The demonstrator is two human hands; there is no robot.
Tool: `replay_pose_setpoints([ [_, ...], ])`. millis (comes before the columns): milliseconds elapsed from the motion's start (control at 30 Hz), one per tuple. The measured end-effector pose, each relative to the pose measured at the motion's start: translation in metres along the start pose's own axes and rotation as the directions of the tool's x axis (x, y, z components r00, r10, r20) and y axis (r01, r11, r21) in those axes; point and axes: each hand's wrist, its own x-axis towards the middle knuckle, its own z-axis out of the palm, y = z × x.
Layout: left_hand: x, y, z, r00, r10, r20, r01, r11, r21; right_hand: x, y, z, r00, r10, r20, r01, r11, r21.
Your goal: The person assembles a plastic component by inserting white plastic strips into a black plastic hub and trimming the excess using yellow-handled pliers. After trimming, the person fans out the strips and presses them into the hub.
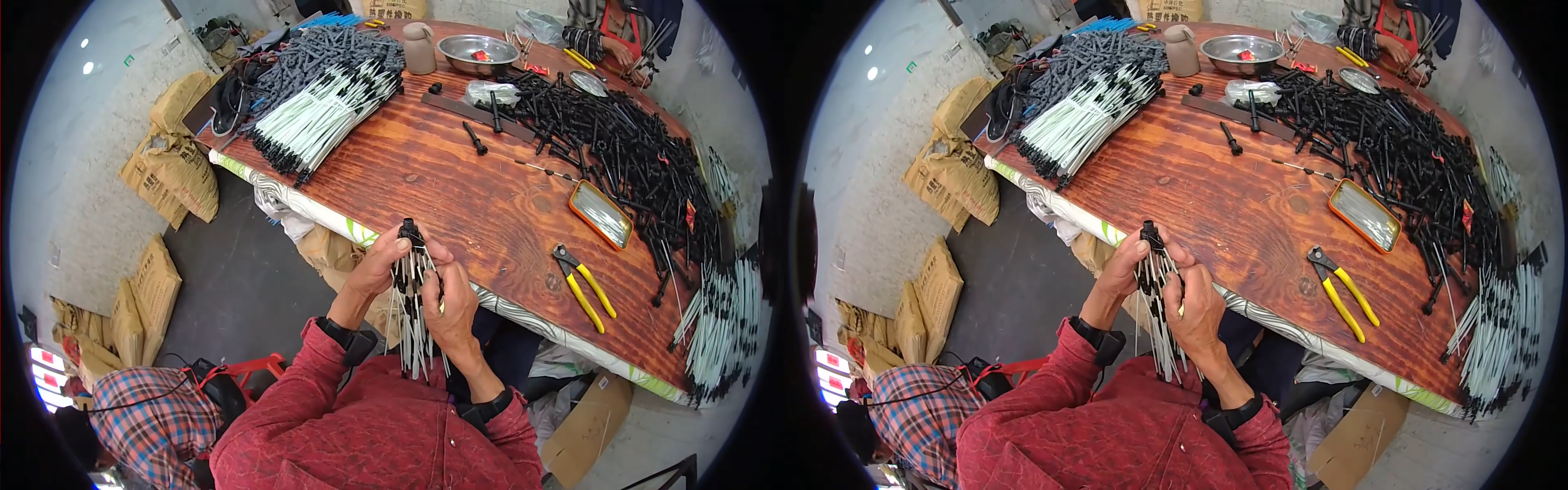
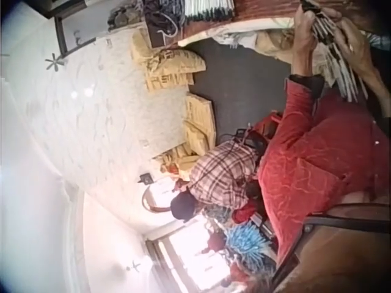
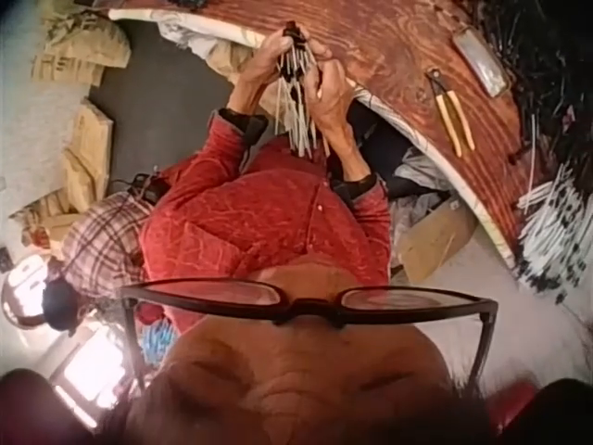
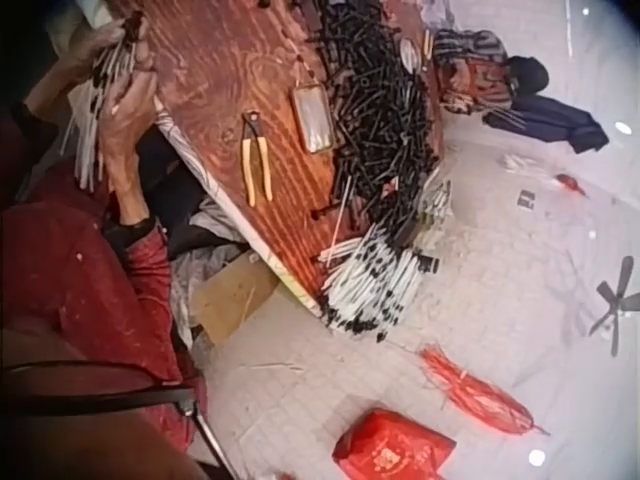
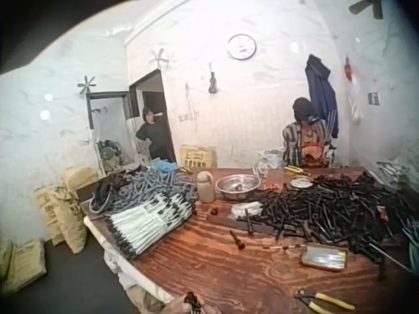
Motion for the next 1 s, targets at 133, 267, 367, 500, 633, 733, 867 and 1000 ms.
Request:
replay_pose_setpoints([
  [133, 0.001, 0.003, -0.002, 1.000, -0.011, 0.025, 0.011, 1.000, -0.005, 0.003, -0.002, -0.003, 0.999, -0.011, 0.031, 0.011, 1.000, -0.013],
  [267, 0.001, 0.005, 0.001, 0.999, -0.027, 0.021, 0.027, 1.000, -0.006, 0.004, -0.006, -0.007, 0.999, -0.001, 0.049, 0.002, 0.999, -0.036],
  [367, -0.001, 0.006, 0.003, 0.999, -0.031, 0.015, 0.032, 0.999, -0.011, 0.005, -0.006, -0.007, 0.998, -0.005, 0.063, 0.007, 0.999, -0.031],
  [500, -0.003, 0.003, 0.002, 0.999, -0.023, 0.032, 0.025, 0.998, -0.062, 0.006, -0.008, -0.013, 0.996, -0.021, 0.087, 0.021, 1.000, 0.000],
  [633, -0.004, -0.001, 0.001, 0.998, -0.007, 0.059, 0.016, 0.987, -0.158, 0.006, -0.011, -0.017, 0.994, -0.011, 0.113, 0.007, 0.999, 0.040],
  [733, -0.003, -0.002, 0.000, 0.998, -0.006, 0.059, 0.016, 0.986, -0.164, 0.007, -0.011, -0.018, 0.992, -0.010, 0.125, 0.002, 0.998, 0.057],
  [867, -0.003, -0.002, 0.000, 0.998, -0.025, 0.056, 0.035, 0.982, -0.186, 0.006, -0.010, -0.019, 0.991, -0.015, 0.133, 0.005, 0.997, 0.071],
  [1000, -0.003, -0.004, -0.004, 0.997, -0.003, 0.079, 0.016, 0.988, -0.154, 0.005, -0.009, -0.019, 0.989, -0.012, 0.148, 0.000, 0.997, 0.078],
])
